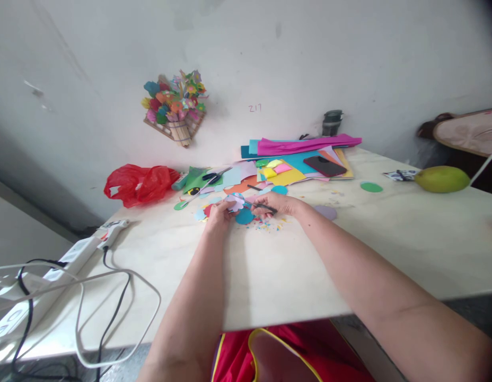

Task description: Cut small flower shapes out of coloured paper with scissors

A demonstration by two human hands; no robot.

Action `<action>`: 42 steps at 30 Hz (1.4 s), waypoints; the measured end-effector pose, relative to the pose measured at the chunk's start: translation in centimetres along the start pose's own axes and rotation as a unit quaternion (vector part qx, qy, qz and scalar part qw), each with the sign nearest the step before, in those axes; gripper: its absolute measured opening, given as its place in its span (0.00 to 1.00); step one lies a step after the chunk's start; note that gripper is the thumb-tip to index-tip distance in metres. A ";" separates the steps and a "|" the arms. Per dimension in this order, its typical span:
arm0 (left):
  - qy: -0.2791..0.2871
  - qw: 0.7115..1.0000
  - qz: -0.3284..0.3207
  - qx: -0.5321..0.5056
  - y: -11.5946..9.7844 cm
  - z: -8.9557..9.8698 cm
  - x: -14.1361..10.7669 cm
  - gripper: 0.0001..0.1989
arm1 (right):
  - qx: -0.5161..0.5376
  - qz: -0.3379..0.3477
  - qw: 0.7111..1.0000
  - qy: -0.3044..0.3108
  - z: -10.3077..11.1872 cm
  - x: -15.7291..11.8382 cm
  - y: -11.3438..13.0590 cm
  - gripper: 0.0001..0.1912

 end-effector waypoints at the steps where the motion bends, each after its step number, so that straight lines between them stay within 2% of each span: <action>1: 0.001 1.000 0.001 0.003 0.0 0.0 0.0 0.12 | 0.001 0.002 1.000 -0.001 0.0 0.0 0.0 0.12; 28: 0.075 0.996 0.004 0.044 0.4 -1.3 -0.4 0.11 | 0.024 0.017 0.999 -0.021 0.0 0.2 0.3 0.17; 34: 0.087 0.995 0.002 0.051 0.3 -1.6 -0.7 0.11 | 0.017 0.017 0.999 -0.024 0.0 0.2 0.5 0.22; 42: 0.088 0.995 0.005 0.054 0.3 -1.6 -0.6 0.10 | -0.005 0.019 0.999 -0.037 0.0 0.1 0.7 0.18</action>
Point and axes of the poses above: each hand's wrist, its own x-axis towards the middle knuckle, its own z-axis out of the back of the hand, y = z × x, the point moved 8 cm from there along x, towards the middle knuckle
